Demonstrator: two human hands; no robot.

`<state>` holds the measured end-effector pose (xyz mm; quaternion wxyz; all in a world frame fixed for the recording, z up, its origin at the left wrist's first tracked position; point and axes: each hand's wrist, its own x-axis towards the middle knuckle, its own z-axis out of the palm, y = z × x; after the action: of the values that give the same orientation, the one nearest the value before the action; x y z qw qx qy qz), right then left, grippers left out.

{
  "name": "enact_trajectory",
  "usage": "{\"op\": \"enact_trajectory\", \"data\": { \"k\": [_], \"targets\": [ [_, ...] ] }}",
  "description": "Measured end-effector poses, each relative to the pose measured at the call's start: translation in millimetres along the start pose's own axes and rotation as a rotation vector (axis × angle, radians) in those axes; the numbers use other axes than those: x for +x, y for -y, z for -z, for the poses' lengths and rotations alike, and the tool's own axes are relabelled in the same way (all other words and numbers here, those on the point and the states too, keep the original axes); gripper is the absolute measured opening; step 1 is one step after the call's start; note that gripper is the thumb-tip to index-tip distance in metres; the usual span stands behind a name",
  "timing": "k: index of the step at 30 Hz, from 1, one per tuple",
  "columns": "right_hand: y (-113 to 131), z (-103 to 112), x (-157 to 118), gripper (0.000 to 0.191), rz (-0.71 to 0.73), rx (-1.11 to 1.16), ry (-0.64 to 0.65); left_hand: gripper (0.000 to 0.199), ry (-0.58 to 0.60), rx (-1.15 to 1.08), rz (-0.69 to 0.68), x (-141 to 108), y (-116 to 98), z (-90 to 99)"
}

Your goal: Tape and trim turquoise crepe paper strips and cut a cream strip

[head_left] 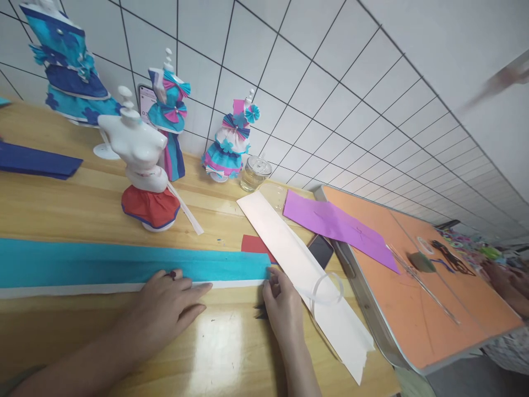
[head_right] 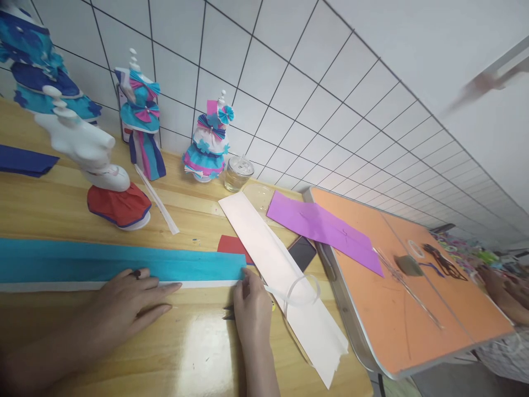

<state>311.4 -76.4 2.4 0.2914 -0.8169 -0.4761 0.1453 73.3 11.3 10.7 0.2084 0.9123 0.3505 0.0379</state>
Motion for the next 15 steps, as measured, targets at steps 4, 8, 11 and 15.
{"op": "enact_trajectory", "data": {
  "k": [4,8,11,15],
  "targets": [
    [1.1,-0.6,1.0,0.03,0.007,-0.003,-0.015,0.03,-0.008,0.011,-0.007,0.1,-0.9,0.1],
    [-0.7,0.8,1.1,0.03,0.021,0.008,-0.05,0.031,0.027,0.011,0.0,0.2,-1.9,2.2],
    [-4.5,3.3,0.2,0.03,0.036,0.02,-0.118,0.031,0.034,0.015,0.004,0.6,-2.7,3.4],
    [-6.2,6.3,-6.5,0.032,0.073,0.052,-0.207,0.031,0.006,0.011,-0.001,0.8,-3.2,3.2]
  ]
}}
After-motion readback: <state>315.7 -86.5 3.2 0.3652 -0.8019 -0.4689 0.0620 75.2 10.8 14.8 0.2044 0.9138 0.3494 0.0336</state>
